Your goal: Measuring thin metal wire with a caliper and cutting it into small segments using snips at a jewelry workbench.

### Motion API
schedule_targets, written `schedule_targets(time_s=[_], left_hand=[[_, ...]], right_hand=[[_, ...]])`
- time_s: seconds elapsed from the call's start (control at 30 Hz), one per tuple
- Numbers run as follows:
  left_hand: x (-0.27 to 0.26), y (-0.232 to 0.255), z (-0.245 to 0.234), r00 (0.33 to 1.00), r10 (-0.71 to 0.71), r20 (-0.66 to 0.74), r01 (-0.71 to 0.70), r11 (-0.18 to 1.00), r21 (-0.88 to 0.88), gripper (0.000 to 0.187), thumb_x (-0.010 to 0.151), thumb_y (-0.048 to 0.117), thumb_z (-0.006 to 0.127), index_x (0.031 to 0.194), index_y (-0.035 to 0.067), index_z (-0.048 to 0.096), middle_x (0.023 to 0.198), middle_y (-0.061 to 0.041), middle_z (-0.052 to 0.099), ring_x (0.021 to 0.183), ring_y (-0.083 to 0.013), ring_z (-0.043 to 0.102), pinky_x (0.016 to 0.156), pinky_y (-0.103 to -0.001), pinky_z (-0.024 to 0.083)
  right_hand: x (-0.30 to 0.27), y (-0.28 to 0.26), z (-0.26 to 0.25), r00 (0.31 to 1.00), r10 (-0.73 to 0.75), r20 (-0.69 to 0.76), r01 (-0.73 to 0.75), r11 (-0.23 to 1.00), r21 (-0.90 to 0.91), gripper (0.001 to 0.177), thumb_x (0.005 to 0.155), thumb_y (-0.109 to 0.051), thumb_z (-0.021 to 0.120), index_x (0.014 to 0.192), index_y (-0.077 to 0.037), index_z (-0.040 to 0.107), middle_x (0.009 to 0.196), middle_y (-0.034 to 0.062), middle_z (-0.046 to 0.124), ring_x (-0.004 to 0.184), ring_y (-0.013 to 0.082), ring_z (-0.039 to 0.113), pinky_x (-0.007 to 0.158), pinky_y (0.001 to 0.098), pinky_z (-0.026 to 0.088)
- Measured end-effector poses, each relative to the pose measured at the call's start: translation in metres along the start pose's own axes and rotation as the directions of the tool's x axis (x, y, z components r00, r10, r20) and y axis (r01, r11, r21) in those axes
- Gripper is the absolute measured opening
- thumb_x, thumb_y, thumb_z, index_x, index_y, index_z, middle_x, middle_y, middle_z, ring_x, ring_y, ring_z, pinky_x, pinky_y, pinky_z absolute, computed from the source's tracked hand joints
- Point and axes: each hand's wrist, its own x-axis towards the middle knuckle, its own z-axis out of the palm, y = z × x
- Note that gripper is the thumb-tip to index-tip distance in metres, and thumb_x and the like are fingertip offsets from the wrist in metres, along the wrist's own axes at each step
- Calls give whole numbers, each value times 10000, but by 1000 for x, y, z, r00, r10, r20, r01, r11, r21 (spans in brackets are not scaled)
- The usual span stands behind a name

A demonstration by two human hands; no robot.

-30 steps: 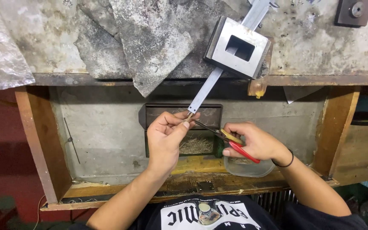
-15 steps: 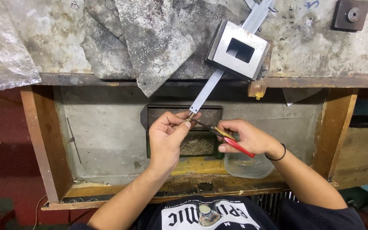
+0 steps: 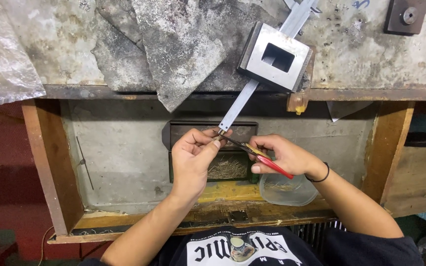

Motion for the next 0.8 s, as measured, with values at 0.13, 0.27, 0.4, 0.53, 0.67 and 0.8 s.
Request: schedule_targets(time_s=[0.13,0.27,0.4,0.53,0.67,0.8], left_hand=[[-1,1,1,1000,-3,-6,3,1000,-1,107,822,-121,668,814,-63,578,1059,-320,718,1019,-360,743,876,-390,639],[0,-1,-1,1000,0,-3,0,1000,-1,107,820,-119,671,812,-63,580,1055,-315,719,1011,-353,746,869,-383,639],[1,-3,-2,1000,10,2,-10,1000,-6,111,816,-119,674,811,-60,580,1053,-317,719,1007,-355,747,868,-385,641],[1,-3,-1,1000,7,1,-7,1000,-14,115,816,-120,672,812,-58,576,1058,-320,719,1003,-352,747,869,-386,642],[1,-6,-2,1000,15,1,-15,1000,-18,116,816,-122,672,812,-56,577,1058,-318,720,999,-350,747,869,-391,641],[1,-9,-4,999,36,3,-36,999,-15,110,815,-127,667,815,-58,581,1058,-318,719,1006,-358,745,871,-395,639]], right_hand=[[3,-6,0,1000,-6,7,6,1000,-6,326,785,-299,886,846,-38,700,612,30,618,592,136,566,611,292,493],[5,-8,0,1000,-11,9,11,1000,-8,329,783,-304,885,855,-39,704,625,29,624,605,135,570,624,295,500],[6,-11,0,1000,-4,14,4,1000,-5,338,786,-315,880,870,-33,714,638,34,634,619,146,578,638,300,500],[6,-9,1,1000,-4,14,4,1000,0,345,785,-325,880,870,-34,715,642,36,631,626,149,577,642,300,503],[5,-9,3,1000,13,-12,-13,1000,-10,320,779,-296,892,820,-38,708,598,26,602,603,131,557,619,286,489],[3,-1,8,996,67,-55,-67,998,2,261,774,-226,897,736,-61,698,522,2,570,549,103,522,571,257,452]])
